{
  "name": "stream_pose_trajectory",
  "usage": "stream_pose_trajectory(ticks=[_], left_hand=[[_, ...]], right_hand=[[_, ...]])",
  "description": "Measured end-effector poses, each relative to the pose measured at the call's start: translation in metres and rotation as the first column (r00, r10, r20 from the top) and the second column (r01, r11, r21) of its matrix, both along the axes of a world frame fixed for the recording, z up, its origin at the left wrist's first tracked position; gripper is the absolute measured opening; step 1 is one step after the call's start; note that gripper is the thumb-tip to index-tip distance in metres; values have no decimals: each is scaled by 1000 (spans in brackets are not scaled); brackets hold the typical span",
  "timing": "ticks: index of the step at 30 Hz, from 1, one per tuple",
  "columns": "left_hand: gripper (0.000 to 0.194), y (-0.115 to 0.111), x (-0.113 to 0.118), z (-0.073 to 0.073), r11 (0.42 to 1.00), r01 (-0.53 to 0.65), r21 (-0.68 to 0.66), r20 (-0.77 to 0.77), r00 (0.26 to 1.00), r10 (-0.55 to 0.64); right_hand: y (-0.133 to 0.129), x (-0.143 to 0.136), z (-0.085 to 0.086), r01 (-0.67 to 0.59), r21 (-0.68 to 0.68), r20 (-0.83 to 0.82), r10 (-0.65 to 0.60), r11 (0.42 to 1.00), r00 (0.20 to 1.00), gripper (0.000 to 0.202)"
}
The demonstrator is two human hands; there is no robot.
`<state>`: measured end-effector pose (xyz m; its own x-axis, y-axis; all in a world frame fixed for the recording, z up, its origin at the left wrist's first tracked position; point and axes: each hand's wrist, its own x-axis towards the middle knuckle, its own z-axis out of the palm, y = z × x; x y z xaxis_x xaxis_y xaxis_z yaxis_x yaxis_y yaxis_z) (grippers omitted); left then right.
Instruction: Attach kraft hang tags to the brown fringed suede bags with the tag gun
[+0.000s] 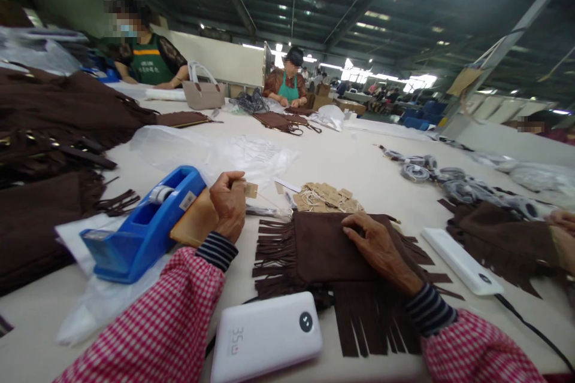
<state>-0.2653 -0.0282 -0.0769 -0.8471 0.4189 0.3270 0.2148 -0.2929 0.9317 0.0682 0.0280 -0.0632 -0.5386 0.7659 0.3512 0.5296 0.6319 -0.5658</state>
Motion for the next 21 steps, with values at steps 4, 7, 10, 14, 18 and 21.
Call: stream_pose_trajectory(ticks=[4,7,10,14,18,21], left_hand=[[23,-3,-4,3,996,-77,-48,-121,990,71],[20,-10,2,14,985,-114,-127,-251,965,80],[16,-21,15,27,974,-200,-108,-511,852,118],[17,-34,39,33,977,-170,-128,-688,725,36],[22,-45,64,29,749,217,-626,-379,755,-535],[43,-52,76,24,464,459,-757,-74,645,-760]], right_hand=[[0,-1,-14,-19,98,91,10,995,996,11],[-1,-3,-19,-4,142,110,-11,990,994,12],[-4,-4,-20,16,147,79,-28,989,996,12],[-8,-7,-18,38,121,27,-42,992,999,13],[-8,-2,-5,10,53,-109,-4,999,994,13],[-4,24,12,31,68,-196,-17,997,980,12]])
